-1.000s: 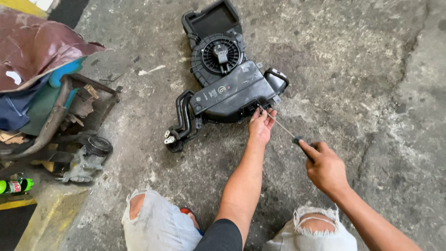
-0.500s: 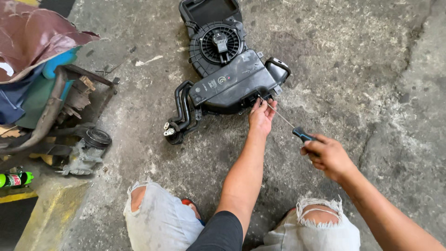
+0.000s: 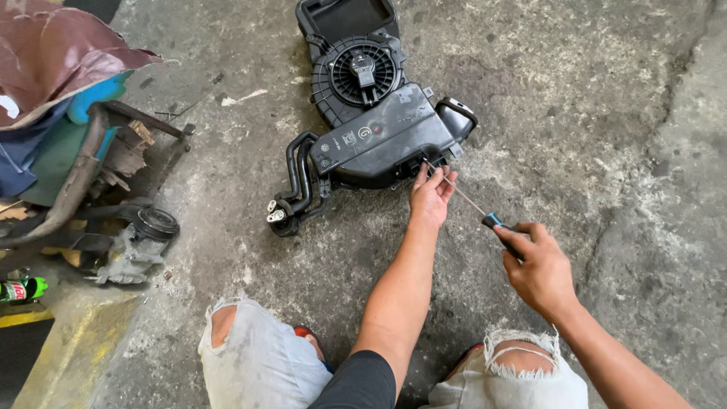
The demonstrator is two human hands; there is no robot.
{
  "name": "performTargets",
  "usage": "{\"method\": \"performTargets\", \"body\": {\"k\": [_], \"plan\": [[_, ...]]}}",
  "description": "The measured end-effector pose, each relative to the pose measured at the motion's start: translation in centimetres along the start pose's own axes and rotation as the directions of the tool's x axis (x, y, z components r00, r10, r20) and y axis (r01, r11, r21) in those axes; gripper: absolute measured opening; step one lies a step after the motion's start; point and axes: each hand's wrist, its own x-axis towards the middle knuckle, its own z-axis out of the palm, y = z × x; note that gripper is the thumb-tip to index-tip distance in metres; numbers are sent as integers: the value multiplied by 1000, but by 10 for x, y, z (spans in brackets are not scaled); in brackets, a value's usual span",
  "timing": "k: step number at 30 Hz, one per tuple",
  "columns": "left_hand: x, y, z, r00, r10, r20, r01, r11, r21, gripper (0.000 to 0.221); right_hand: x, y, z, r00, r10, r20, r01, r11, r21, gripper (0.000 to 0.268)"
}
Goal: The person disassembles a car air conditioning blower assembly on the floor, using a screwdriver and a pry tool to remove screws and separate plastic housing sections. The person retrieves tools from a nearby rack and continues prying apart the housing until the fan and casing are separated.
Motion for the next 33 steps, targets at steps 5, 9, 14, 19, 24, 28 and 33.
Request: {"method": "performTargets", "body": {"k": [5, 9, 14, 19, 24, 28, 33], "plan": [[0, -2, -1, 999, 23, 43, -23, 1000, -9, 72, -5, 4, 3, 972, 213, 95, -219, 974, 55, 50], [5, -7, -1, 999, 15, 32, -15, 1000, -19, 66, -6, 13, 6, 996, 92, 19, -90, 994, -59, 45], [10, -11, -8, 996, 66, 57, -64, 997, -41, 63, -5, 29, 6, 661, 386, 644, -677, -65, 733, 52], [15, -14, -10, 997, 60, 41, -57, 997, -57, 59, -16, 29, 15, 992, 126, -3, -126, 991, 34, 52], [16, -12, -9, 997, 64, 49, -61, 997, -55, 57, -13, 34, 16, 747, 349, 566, -567, -110, 816, 47], [16, -12, -5, 998, 59, 28, -57, 997, -61, 59, -16, 30, 13, 836, 440, 328, -510, 400, 761, 49], [18, -10, -3, 999, 47, 4, -47, 998, -41, 61, -13, 22, 13, 811, 360, 462, -509, 42, 860, 41]]}}
